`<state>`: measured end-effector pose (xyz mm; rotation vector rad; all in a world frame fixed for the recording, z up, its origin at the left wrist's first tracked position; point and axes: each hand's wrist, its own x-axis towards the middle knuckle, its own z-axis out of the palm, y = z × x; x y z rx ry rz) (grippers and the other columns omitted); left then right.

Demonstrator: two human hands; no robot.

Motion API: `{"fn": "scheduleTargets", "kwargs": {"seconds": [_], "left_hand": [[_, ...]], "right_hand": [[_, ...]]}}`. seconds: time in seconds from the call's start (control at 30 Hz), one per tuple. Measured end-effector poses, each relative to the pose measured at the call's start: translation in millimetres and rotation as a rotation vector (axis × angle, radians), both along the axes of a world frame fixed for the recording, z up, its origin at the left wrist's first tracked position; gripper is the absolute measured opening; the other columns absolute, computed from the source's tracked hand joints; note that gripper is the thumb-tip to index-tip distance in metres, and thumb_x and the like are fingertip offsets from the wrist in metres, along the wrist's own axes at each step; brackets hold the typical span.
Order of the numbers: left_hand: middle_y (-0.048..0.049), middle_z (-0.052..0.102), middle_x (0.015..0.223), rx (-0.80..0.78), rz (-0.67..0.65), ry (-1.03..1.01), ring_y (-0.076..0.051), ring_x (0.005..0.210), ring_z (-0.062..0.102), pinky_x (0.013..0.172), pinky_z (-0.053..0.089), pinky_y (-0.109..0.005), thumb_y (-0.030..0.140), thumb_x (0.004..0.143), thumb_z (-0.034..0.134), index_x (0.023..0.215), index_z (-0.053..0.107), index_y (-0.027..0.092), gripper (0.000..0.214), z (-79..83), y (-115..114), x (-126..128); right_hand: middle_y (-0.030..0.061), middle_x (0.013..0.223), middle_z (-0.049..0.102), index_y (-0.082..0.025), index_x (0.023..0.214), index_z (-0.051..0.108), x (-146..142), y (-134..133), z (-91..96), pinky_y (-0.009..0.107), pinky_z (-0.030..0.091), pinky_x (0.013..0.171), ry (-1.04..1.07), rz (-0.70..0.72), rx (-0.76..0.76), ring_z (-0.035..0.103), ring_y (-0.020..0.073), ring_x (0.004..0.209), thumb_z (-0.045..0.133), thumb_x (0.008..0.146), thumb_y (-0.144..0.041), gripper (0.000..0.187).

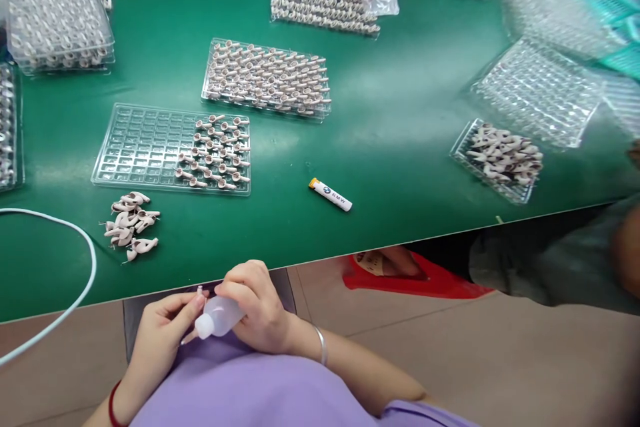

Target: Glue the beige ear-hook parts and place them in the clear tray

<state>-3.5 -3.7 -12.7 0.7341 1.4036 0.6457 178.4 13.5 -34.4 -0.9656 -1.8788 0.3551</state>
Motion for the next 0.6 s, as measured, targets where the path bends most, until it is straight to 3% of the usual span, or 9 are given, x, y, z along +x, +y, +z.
{"fn": "scheduleTargets", "kwargs": {"seconds": [0.23, 0.6], "left_hand": [[-0.0043, 0.066, 0.062, -0.069, 0.077, -0.061, -0.011, 0.055, 0.050, 0.048, 0.039, -0.020, 0.050, 0.067, 0.081, 0.080, 0.081, 0.017, 0.035, -4.0, -2, 4], [-0.0074, 0.069, 0.065, -0.086, 0.142, -0.019, -0.012, 0.053, 0.051, 0.044, 0.038, -0.020, 0.054, 0.059, 0.083, 0.078, 0.081, 0.016, 0.043, 4.9, 3, 17]], "right_hand": [[0.0042, 0.084, 0.060, -0.020, 0.101, 0.054, -3, -2, -2.7, 0.033, 0.043, 0.069, -0.003, -0.047, -0.005, 0.057, 0.0176, 0.074, 0.051, 0.084, -0.007, 0.022], [0.0040, 0.083, 0.060, -0.019, 0.098, 0.056, -2, -2, 0.1, 0.033, 0.046, 0.068, 0.020, -0.038, -0.024, 0.058, 0.0172, 0.075, 0.054, 0.085, -0.007, 0.018]]}}
